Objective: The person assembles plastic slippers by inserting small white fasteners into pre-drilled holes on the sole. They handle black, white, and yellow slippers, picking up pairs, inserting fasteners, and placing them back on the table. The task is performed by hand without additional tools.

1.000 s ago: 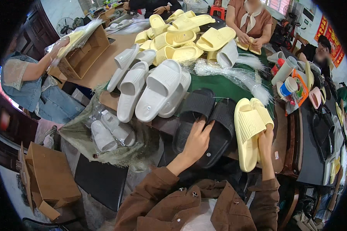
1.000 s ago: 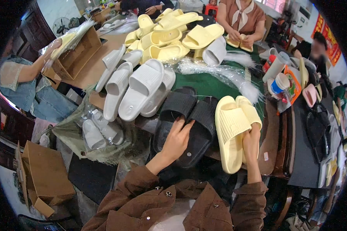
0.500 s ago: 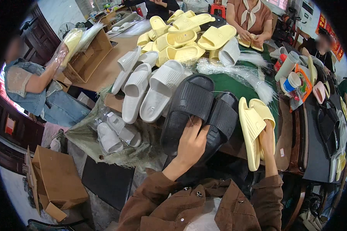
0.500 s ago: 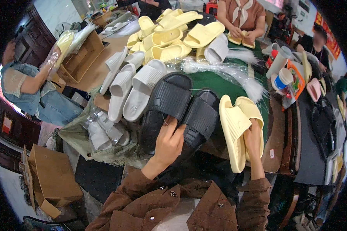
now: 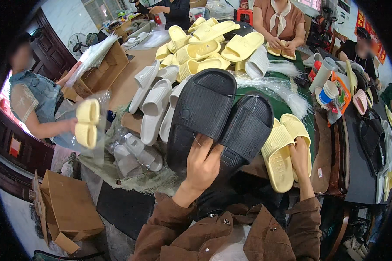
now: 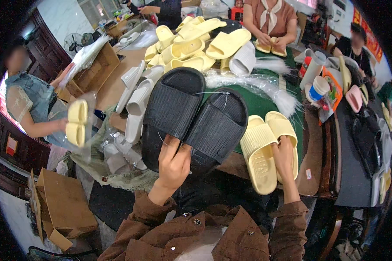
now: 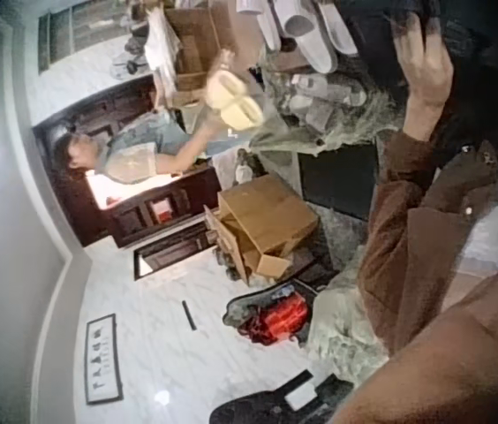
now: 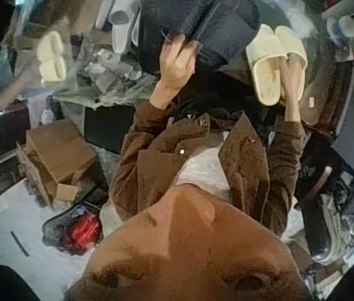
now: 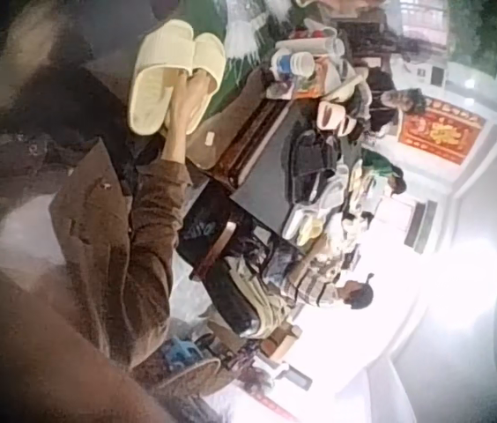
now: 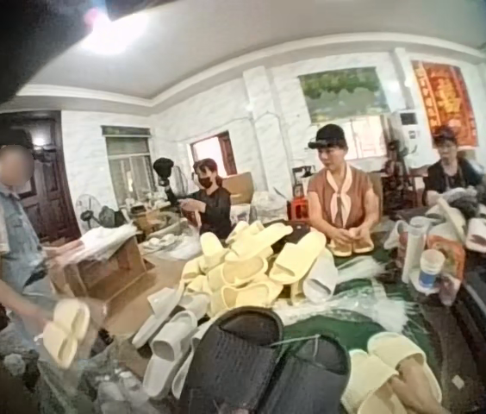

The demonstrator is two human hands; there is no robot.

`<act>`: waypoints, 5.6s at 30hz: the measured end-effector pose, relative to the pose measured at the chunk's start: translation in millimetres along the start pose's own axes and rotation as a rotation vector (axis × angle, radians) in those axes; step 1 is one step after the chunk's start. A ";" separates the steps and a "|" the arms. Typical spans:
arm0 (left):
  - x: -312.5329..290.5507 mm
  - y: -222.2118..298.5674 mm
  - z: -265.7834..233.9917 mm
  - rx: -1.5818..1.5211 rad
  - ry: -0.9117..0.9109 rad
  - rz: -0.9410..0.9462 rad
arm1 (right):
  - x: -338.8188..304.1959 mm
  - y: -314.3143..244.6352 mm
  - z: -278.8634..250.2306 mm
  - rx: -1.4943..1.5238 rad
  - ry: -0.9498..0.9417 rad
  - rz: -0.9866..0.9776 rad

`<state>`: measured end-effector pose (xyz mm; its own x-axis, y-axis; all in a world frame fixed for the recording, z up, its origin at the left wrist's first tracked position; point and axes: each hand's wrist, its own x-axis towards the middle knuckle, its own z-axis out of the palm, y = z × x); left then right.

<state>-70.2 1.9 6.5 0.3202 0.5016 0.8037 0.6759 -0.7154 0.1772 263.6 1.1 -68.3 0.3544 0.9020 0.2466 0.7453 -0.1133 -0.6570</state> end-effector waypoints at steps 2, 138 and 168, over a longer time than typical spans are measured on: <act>7.2 -2.6 0.5 -0.005 0.004 0.013 | 0.5 -2.5 -1.0 -0.025 -0.014 -0.002; -19.3 23.0 108.3 -0.326 -0.388 -0.230 | -11.7 -65.3 27.8 0.236 -0.217 -0.100; 34.2 33.6 149.7 -0.568 -0.376 -0.029 | -9.5 -67.2 -74.4 0.636 -0.359 0.131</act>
<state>62.8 67.9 -45.2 0.5856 0.5862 0.5598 0.2677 -0.7918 0.5490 252.1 -30.8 26.5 0.1308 0.9907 -0.0386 0.1995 -0.0645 -0.9778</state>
